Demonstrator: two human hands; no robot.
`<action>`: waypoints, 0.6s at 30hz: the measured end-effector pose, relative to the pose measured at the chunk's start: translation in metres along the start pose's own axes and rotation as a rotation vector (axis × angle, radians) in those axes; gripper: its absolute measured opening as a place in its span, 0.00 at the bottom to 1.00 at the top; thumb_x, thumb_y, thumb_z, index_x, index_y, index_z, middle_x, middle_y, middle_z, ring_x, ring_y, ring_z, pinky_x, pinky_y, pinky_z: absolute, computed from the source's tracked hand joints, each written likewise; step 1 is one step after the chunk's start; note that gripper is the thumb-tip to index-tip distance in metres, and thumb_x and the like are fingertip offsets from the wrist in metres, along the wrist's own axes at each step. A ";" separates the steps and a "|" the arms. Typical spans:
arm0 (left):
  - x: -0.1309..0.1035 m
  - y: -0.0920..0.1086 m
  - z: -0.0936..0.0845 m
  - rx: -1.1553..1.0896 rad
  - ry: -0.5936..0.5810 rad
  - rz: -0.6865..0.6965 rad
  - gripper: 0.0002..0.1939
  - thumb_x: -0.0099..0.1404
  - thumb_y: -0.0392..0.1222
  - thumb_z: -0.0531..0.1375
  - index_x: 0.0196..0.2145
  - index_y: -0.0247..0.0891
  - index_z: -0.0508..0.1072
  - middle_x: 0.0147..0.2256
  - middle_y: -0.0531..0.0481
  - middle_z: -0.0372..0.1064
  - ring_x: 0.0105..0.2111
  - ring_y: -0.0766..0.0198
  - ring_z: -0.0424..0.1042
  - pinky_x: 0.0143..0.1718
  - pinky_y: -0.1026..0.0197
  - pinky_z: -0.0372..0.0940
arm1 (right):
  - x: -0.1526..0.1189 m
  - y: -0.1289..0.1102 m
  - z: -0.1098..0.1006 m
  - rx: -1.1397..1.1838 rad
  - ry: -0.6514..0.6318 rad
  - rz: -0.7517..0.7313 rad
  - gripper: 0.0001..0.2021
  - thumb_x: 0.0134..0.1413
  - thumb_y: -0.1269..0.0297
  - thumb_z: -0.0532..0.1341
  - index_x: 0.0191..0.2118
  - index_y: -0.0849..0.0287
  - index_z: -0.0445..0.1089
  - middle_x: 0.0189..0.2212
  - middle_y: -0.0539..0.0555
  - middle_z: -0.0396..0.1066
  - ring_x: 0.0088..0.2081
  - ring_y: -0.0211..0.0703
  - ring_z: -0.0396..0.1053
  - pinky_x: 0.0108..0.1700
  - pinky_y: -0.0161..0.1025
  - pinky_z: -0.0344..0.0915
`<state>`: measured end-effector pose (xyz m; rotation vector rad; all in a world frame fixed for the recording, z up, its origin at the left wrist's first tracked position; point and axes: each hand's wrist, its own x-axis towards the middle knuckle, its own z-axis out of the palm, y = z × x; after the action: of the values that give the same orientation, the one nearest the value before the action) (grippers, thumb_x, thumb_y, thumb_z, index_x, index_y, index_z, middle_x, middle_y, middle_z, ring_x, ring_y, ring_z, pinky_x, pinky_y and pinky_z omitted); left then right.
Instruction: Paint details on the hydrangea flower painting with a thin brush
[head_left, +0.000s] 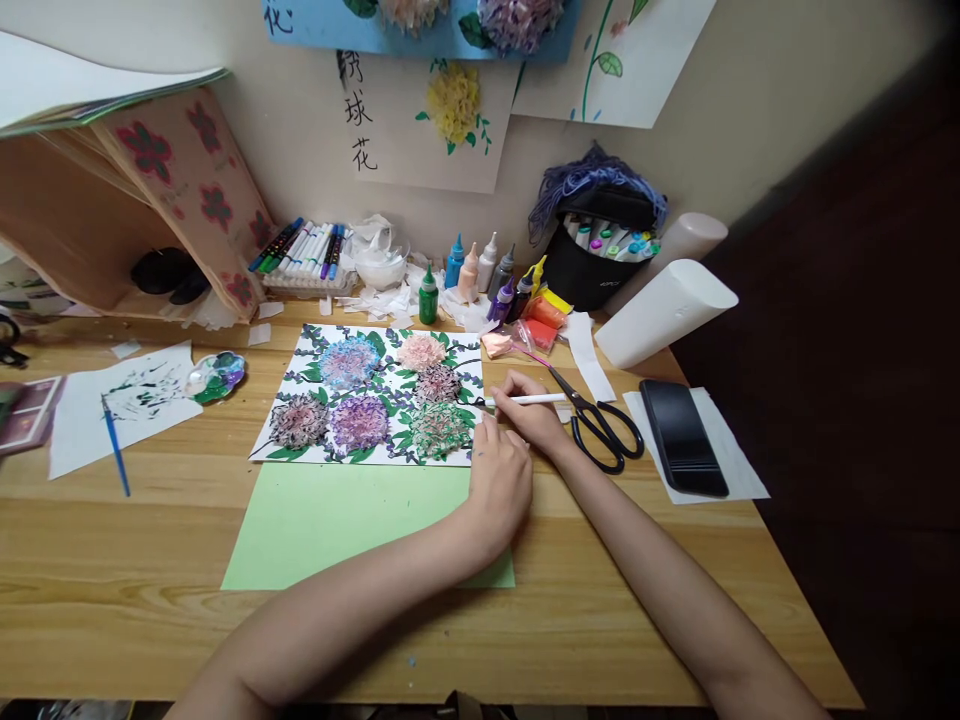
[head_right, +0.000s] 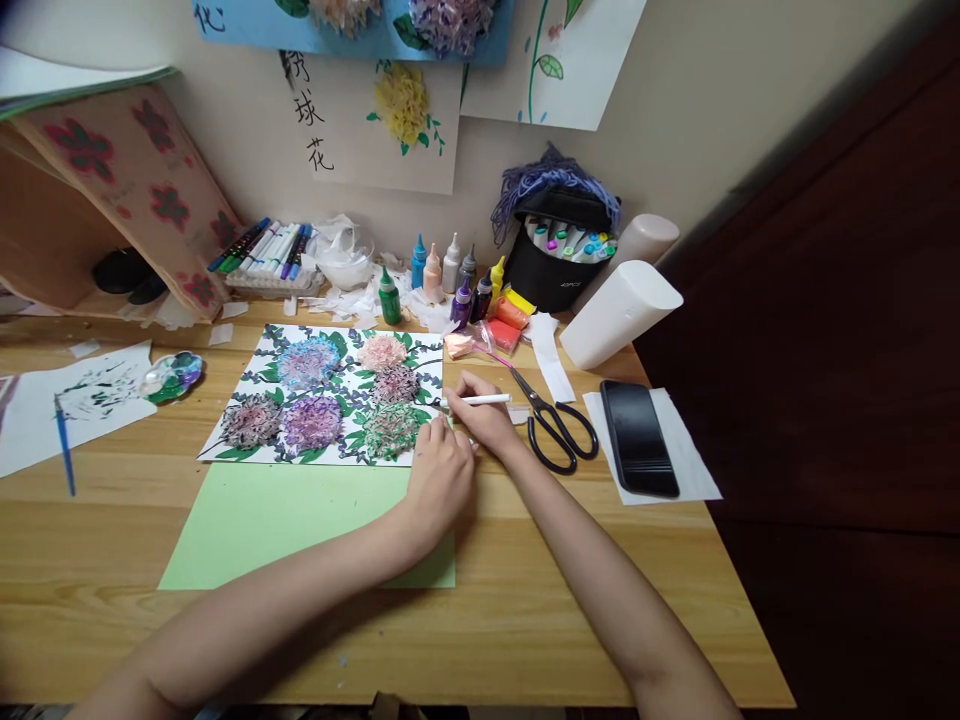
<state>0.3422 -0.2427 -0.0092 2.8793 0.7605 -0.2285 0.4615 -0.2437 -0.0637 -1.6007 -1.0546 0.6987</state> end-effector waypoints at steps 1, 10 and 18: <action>0.000 0.000 0.000 0.001 -0.005 0.001 0.15 0.62 0.27 0.47 0.39 0.21 0.72 0.37 0.31 0.70 0.43 0.47 0.65 0.41 0.52 0.56 | 0.000 0.000 0.000 0.003 -0.010 0.004 0.13 0.52 0.58 0.59 0.22 0.56 0.58 0.18 0.45 0.63 0.22 0.36 0.61 0.27 0.34 0.58; 0.000 0.001 0.001 0.010 0.021 -0.013 0.17 0.64 0.29 0.45 0.39 0.22 0.72 0.38 0.30 0.71 0.44 0.47 0.65 0.42 0.51 0.56 | 0.000 0.001 -0.001 -0.019 0.043 -0.019 0.14 0.52 0.60 0.58 0.21 0.55 0.55 0.15 0.44 0.61 0.20 0.35 0.60 0.26 0.34 0.57; 0.000 0.001 0.003 -0.007 0.034 0.003 0.16 0.63 0.28 0.45 0.38 0.21 0.72 0.36 0.29 0.71 0.46 0.45 0.64 0.43 0.51 0.56 | 0.001 0.001 -0.002 -0.033 0.155 -0.010 0.15 0.53 0.60 0.58 0.20 0.55 0.55 0.16 0.45 0.61 0.21 0.36 0.62 0.28 0.36 0.59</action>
<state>0.3419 -0.2442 -0.0120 2.8844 0.7609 -0.1769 0.4637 -0.2438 -0.0641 -1.6493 -0.9643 0.5436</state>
